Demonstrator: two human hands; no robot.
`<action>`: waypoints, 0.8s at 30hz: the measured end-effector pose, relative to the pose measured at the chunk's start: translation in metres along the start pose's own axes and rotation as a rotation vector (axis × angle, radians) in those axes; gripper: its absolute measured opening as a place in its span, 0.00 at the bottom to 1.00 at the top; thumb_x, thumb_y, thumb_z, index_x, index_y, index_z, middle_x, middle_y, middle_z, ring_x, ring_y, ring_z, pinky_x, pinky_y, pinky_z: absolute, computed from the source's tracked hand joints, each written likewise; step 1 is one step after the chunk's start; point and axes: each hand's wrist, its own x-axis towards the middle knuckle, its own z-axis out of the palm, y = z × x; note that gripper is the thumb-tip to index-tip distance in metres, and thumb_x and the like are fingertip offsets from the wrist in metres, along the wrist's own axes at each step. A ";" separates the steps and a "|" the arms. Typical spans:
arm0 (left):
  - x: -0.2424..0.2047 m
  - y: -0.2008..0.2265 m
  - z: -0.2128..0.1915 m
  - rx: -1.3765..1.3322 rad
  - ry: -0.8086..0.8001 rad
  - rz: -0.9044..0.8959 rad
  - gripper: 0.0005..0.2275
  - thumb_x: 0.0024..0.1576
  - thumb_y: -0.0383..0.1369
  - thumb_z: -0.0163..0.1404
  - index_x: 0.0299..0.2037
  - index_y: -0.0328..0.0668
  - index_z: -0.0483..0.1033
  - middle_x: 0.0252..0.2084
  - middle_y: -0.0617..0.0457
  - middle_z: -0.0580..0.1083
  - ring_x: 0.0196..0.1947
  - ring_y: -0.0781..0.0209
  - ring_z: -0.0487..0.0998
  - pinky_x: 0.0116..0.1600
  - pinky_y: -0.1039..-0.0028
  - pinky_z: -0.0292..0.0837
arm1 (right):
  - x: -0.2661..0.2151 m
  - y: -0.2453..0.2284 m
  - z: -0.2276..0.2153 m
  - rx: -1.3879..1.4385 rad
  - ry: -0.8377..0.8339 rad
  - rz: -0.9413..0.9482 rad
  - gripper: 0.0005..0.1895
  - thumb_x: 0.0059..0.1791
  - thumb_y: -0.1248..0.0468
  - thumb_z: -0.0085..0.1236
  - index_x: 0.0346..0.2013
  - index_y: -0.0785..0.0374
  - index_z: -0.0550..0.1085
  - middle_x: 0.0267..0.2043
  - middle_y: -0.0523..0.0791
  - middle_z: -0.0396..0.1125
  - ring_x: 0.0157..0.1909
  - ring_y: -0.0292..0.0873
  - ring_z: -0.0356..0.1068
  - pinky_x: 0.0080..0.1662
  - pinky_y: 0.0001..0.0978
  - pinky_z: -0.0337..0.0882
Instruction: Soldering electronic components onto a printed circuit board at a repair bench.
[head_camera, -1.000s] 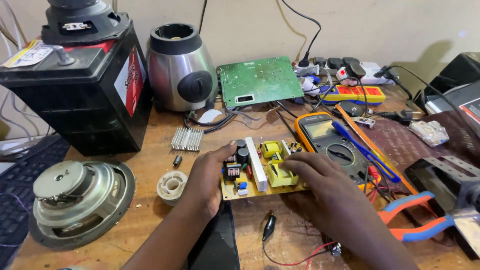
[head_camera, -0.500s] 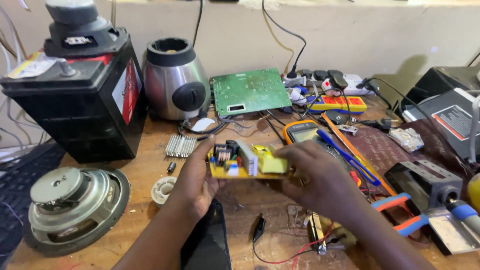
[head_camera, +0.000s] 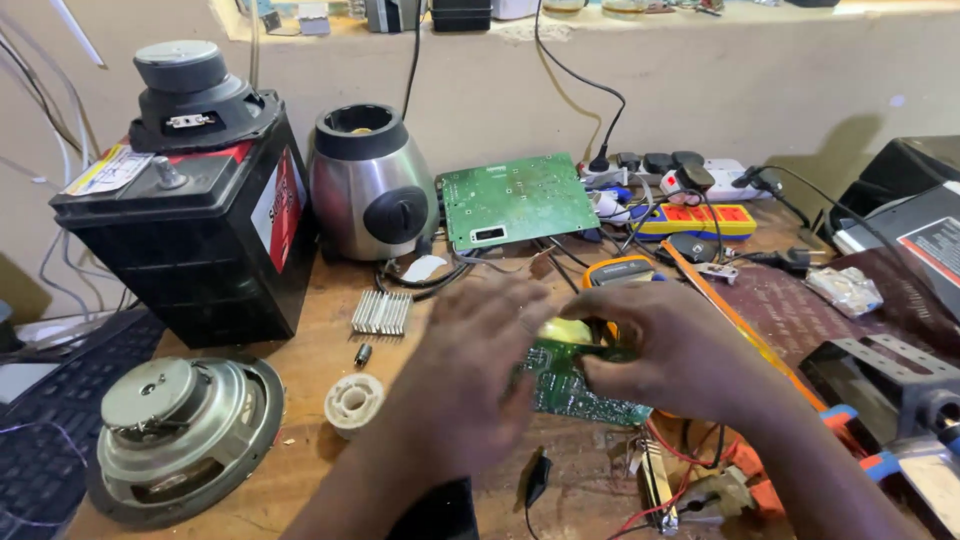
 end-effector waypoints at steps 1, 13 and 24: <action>-0.002 -0.004 0.009 0.000 -0.002 -0.002 0.28 0.54 0.28 0.54 0.68 0.36 0.72 0.68 0.42 0.74 0.71 0.42 0.68 0.75 0.46 0.55 | 0.000 0.001 -0.001 0.002 -0.002 0.000 0.22 0.40 0.56 0.69 0.49 0.47 0.85 0.30 0.38 0.81 0.26 0.40 0.69 0.34 0.33 0.68; -0.005 -0.009 0.021 0.069 -0.110 -0.148 0.25 0.57 0.34 0.49 0.67 0.45 0.75 0.63 0.51 0.78 0.63 0.49 0.73 0.60 0.50 0.61 | -0.009 0.018 -0.011 0.477 -0.189 0.407 0.26 0.40 0.70 0.77 0.52 0.55 0.83 0.48 0.38 0.77 0.42 0.36 0.72 0.45 0.27 0.69; -0.001 -0.001 0.023 0.040 0.007 -0.118 0.27 0.40 0.24 0.49 0.56 0.40 0.77 0.50 0.50 0.81 0.52 0.47 0.76 0.51 0.58 0.63 | -0.006 0.030 -0.002 0.551 -0.122 0.177 0.16 0.38 0.68 0.79 0.40 0.60 0.87 0.35 0.40 0.75 0.39 0.34 0.69 0.43 0.27 0.66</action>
